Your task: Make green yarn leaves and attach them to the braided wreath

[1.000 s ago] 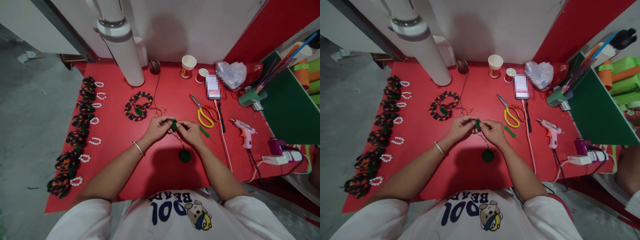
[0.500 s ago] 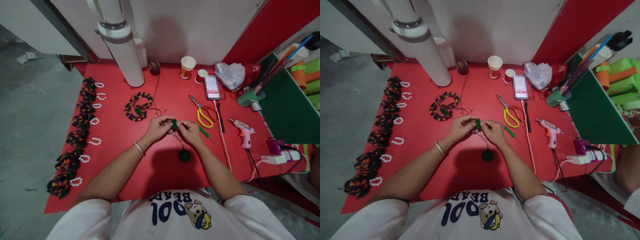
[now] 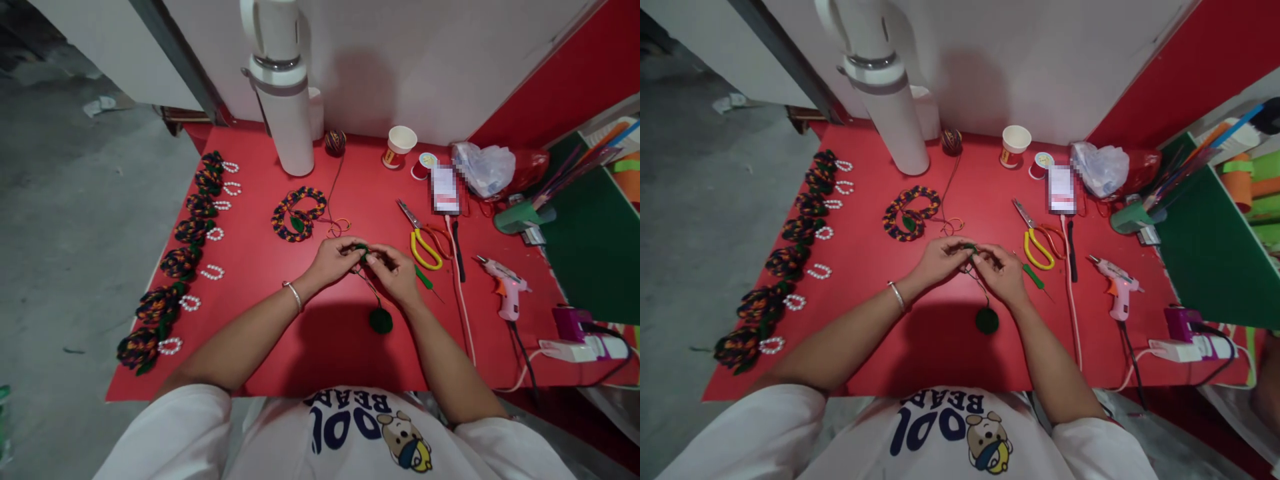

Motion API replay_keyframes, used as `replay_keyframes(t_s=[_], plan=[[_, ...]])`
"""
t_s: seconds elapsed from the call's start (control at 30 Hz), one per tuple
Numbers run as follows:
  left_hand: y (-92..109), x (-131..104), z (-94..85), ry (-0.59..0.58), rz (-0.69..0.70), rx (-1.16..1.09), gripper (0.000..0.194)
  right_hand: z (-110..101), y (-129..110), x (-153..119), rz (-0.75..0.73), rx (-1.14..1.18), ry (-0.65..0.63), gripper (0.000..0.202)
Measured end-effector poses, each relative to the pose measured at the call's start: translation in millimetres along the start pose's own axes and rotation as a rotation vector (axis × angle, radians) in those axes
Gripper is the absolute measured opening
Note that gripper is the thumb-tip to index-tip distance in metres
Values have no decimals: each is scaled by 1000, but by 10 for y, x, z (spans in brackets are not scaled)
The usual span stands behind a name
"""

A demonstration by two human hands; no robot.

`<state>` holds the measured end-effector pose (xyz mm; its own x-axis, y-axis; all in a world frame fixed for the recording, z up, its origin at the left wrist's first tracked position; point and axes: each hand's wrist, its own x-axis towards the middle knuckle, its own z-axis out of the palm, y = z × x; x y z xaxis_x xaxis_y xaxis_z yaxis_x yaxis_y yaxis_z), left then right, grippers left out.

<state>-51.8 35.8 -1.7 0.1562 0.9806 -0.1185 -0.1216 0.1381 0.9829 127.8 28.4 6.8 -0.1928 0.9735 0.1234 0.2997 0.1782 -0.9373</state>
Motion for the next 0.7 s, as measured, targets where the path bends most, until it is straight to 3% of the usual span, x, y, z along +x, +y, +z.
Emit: replay_keyframes(t_s=[0.17, 0.4, 0.7], plan=[[68, -15, 26, 43, -35, -77, 28, 35, 9, -8, 33, 10, 10, 43], [61, -14, -10, -12, -3, -39, 26, 37, 24, -9, -72, -57, 30, 18], [37, -19, -43, -43, 36, -38, 31, 12, 18, -15, -41, -51, 38, 16]])
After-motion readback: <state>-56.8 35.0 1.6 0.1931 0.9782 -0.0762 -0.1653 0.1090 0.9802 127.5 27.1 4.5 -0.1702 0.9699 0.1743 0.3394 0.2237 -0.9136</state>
